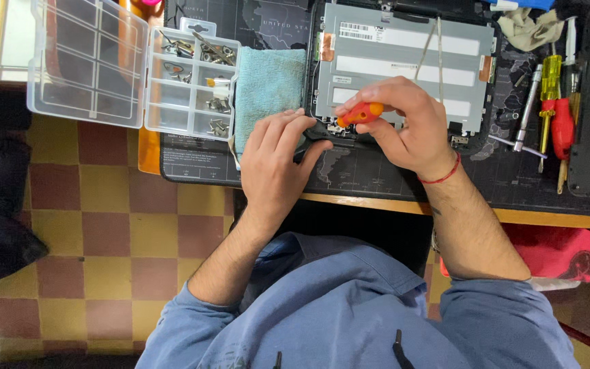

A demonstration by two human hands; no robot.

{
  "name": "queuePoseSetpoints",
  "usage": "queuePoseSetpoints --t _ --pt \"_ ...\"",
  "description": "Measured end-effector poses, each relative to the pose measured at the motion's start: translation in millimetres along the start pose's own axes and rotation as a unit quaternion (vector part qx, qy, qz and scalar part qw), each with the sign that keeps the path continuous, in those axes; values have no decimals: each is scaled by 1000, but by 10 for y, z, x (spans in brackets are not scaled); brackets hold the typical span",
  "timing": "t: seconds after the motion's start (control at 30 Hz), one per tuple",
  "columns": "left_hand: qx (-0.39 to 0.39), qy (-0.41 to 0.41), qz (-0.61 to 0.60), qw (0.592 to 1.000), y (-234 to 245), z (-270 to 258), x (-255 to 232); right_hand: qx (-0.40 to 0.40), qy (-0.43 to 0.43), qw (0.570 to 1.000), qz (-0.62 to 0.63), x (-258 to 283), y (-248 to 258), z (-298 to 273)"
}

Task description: The person removes the back cover of a disassembled electronic device, then uses a screwdriver to remove screws from a small black component near the battery. The person continues to adjust and reposition the component with their hands.

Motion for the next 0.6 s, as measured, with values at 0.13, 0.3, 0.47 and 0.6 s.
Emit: queuePoseSetpoints --t 0.13,0.3,0.47,0.6 --pt "7 0 -10 1000 -4 11 -2 6 7 1000 -11 38 -10 20" --pt "3 -9 6 1000 -10 -6 -11 5 8 1000 -18 8 9 -9" --pt "9 -11 2 1000 -8 1 -20 2 5 1000 0 -73 6 -53" --pt "7 -10 4 1000 -18 -15 -9 2 11 1000 4 -24 -17 -12"
Point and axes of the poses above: each hand's wrist, its own z-axis towards the middle knuckle, its own y-axis out of the back of the hand, x = y × z, the point moved 10 cm from there along z, towards the middle knuckle, and after that the axes turned 3 degrees about -y, right-handed, at the moved point
